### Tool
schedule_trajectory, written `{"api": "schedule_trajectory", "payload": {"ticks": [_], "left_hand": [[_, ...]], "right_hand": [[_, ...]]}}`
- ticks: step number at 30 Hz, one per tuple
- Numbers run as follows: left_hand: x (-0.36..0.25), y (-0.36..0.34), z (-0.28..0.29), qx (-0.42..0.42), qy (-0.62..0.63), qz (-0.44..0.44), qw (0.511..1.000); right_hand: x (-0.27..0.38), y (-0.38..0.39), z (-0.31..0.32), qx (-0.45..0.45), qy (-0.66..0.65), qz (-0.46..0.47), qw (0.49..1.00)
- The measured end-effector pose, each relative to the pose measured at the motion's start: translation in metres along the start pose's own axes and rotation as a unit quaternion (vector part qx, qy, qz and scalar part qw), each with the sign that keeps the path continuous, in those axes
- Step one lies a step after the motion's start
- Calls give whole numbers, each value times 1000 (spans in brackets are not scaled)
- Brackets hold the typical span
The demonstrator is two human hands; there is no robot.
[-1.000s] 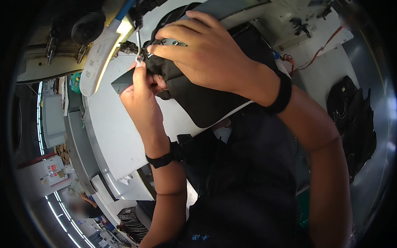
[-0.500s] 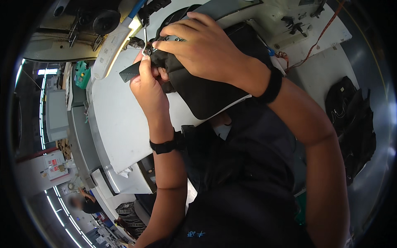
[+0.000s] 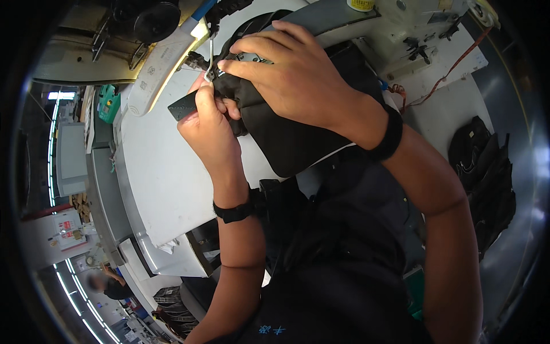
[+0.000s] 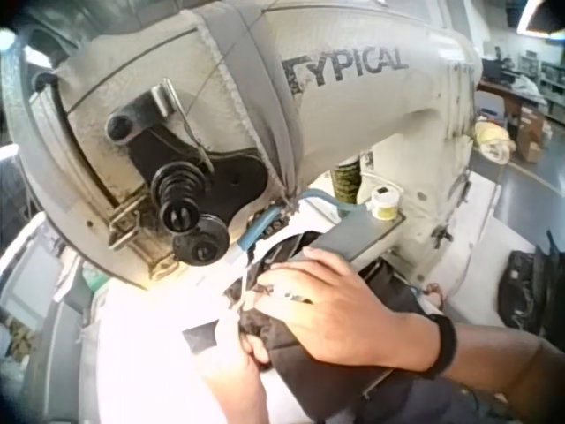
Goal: Sewing and inspecting a bag using a sewing machine in a workshop.
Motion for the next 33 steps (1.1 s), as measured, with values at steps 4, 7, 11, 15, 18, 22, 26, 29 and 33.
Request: {"api": "schedule_trajectory", "payload": {"ticks": [4, 7, 11, 15, 18, 22, 26, 29, 33], "left_hand": [[-1, 1, -1, -3, 18, -6, 1000], [-1, 2, -1, -15, 20, -2, 1000], [-1, 2, -1, -23, 6, 1, 1000], [-2, 3, -2, -19, 8, -4, 1000], [-1, 3, -1, -35, 8, 5, 999], [0, 4, -1, -41, 11, 14, 999], [3, 5, -1, -49, 13, 7, 999], [4, 6, -1, -50, 20, 0, 999], [3, 5, -2, -36, 38, -5, 999]], "right_hand": [[1, 0, 2, -16, -7, 9, 1000], [2, 0, 2, -19, -8, 14, 1000], [1, 0, 2, -24, -7, 16, 1000], [1, 1, 2, -33, -12, 12, 999], [1, 1, 3, -38, 0, 14, 999], [2, 2, 3, -35, 0, 9, 999], [1, 2, 2, -25, 6, 7, 1000], [1, 1, 1, -22, 2, 11, 1000], [1, 1, 1, -20, -3, 11, 1000]]}}
Point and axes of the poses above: each hand's wrist, its own y-axis away from the middle knuckle, its own z-axis out of the back of the hand, x = y × z, the point moved 7 cm from there along -y, towards the middle knuckle, and after that the axes turned 13 degrees about -x, right-handed, at the moved point
